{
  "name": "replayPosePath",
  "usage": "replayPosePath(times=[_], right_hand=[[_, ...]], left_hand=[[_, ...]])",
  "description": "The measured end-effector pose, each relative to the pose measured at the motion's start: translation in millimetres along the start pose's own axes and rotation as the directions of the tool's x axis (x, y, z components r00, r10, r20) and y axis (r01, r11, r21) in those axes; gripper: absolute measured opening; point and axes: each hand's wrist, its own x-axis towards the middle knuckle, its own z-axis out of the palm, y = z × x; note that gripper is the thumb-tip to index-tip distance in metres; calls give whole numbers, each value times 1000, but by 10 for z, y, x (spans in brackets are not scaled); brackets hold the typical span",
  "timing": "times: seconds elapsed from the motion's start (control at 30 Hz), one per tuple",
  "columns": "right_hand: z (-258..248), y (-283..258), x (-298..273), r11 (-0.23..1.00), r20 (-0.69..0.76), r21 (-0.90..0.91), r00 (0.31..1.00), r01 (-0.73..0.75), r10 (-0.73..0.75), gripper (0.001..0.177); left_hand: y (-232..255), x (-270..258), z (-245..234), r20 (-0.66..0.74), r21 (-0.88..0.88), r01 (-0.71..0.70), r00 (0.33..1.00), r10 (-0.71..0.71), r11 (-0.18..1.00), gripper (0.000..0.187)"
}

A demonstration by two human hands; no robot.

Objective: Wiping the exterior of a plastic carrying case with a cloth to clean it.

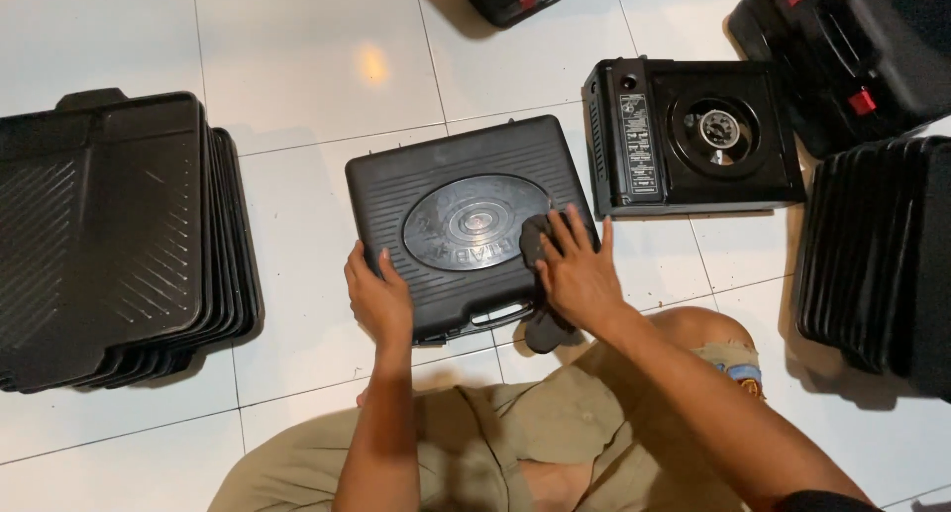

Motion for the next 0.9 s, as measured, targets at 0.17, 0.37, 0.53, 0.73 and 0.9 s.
replayPosePath(times=[0.17, 0.37, 0.53, 0.73, 0.9], right_hand=[[7, -852, 49, 952, 25, 295, 996, 78, -90, 46], [-37, -985, 148, 938, 5, 309, 986, 156, -166, 47], [-36, -247, 202, 997, 79, 74, 997, -26, 20, 51], [137, -449, 1028, 947, 127, 227, 971, -227, 202, 54], [99, -1345, 1128, 937, 72, 343, 993, 68, -99, 48]], left_hand=[[-71, 41, 43, 10, -19, 7, 1000, -7, 1000, 40], [-84, 38, 104, -2, 76, -55, 998, 55, 996, 40], [-70, -40, 108, -50, 167, -125, 990, 135, 978, 42], [-124, -12, 142, -84, 122, -192, 976, 203, 974, 43], [-65, -27, 116, -68, 161, -130, 987, 143, 978, 43]])
